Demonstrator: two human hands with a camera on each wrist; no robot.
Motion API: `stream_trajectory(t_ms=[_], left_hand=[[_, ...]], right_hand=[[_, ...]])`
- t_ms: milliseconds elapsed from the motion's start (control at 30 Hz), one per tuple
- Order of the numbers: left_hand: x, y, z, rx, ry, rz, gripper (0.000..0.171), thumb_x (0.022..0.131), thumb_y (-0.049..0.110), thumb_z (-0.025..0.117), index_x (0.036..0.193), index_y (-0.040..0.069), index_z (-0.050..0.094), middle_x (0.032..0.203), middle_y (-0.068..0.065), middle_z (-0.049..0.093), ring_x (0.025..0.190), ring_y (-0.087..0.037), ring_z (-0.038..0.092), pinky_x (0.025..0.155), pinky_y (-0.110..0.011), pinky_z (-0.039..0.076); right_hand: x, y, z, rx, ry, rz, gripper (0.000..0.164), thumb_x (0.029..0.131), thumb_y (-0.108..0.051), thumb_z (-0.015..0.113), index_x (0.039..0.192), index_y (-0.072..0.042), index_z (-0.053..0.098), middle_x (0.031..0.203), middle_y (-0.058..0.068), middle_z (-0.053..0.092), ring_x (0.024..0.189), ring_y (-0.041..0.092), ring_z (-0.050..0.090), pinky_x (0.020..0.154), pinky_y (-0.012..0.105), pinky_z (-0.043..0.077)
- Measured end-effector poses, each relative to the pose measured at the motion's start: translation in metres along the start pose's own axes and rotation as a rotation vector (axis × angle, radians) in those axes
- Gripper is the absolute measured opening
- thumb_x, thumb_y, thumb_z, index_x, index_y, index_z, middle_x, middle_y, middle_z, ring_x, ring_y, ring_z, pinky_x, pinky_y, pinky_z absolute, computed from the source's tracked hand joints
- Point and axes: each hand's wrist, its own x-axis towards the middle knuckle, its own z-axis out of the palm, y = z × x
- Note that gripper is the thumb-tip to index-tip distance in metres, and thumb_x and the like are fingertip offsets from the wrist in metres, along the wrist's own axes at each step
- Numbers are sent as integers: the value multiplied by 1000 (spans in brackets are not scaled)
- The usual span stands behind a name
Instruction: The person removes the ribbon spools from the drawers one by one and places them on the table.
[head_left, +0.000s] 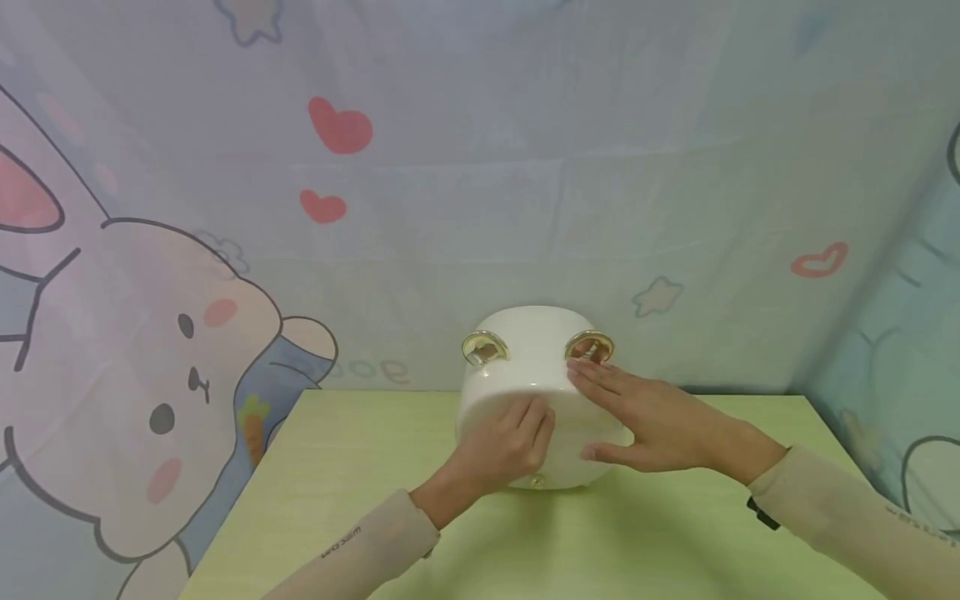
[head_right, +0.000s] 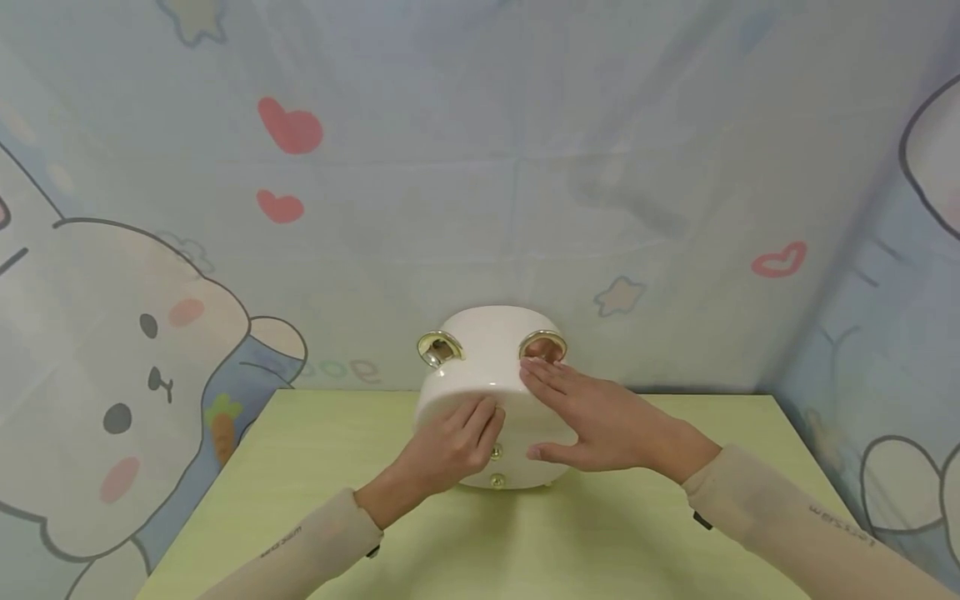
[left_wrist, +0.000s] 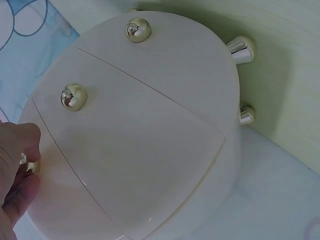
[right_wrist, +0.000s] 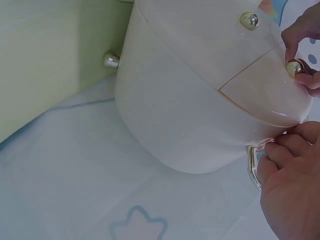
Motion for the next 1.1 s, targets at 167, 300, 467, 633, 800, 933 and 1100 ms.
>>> stream_trajectory(t_ms=[167, 300, 467, 633, 800, 933, 1100], left_hand=[[0, -1, -1, -1, -2, 6, 31, 104, 1, 42, 102, 4, 73, 98, -5, 71, 89, -15, 67, 80, -20, 57], [1, -2, -4, -8, -12, 7, 30, 103, 0, 43, 103, 3, 73, 97, -5, 70, 87, -14, 66, 79, -20, 56], [2, -1, -8, -36, -4, 2, 29, 102, 0, 43, 103, 3, 72, 95, -4, 69, 83, -13, 64, 77, -20, 56], [-1, 1, -11, -52, 2, 9, 29, 102, 0, 43, 103, 3, 73, 95, -5, 69, 85, -14, 66, 78, -21, 57], [-3, 1, -15, -54, 41, 25, 29, 101, 1, 43, 101, 2, 72, 93, -5, 68, 83, -15, 64, 76, -21, 56], [-4, 2, -19, -57, 56, 19, 29, 101, 1, 43, 100, 2, 72, 92, -5, 67, 82, -14, 63, 74, -21, 56], [-5, 3, -27, -51, 58, 11, 30, 100, 0, 43, 100, 3, 72, 92, -4, 68, 82, -14, 64, 74, -21, 56]], right_hand=[[0, -1, -1, -1, 6, -6, 88, 99, -59, 63, 163, -5, 34, 173, 12, 31, 157, 34, 37, 119, 50, 45], [1, 0, -1, -1, -1, 0, 89, 99, -59, 63, 164, -6, 33, 173, 11, 29, 158, 33, 36, 120, 49, 44], [1, 0, 0, 6, 6, 0, 86, 100, -57, 62, 164, -7, 33, 173, 10, 30, 157, 34, 37, 118, 49, 46], [0, -1, -3, 59, -28, 63, 74, 106, -51, 55, 165, -13, 32, 174, 5, 29, 159, 31, 34, 118, 50, 45], [1, -1, -4, 116, -54, 104, 65, 110, -46, 47, 165, -15, 32, 175, 1, 27, 161, 29, 31, 121, 52, 41], [1, -1, -5, 100, -54, 95, 65, 110, -46, 47, 165, -14, 33, 175, 1, 28, 161, 29, 31, 122, 51, 41], [2, 1, -4, 92, -51, 90, 65, 110, -47, 47, 165, -15, 32, 175, 0, 27, 161, 28, 31, 122, 50, 40]])
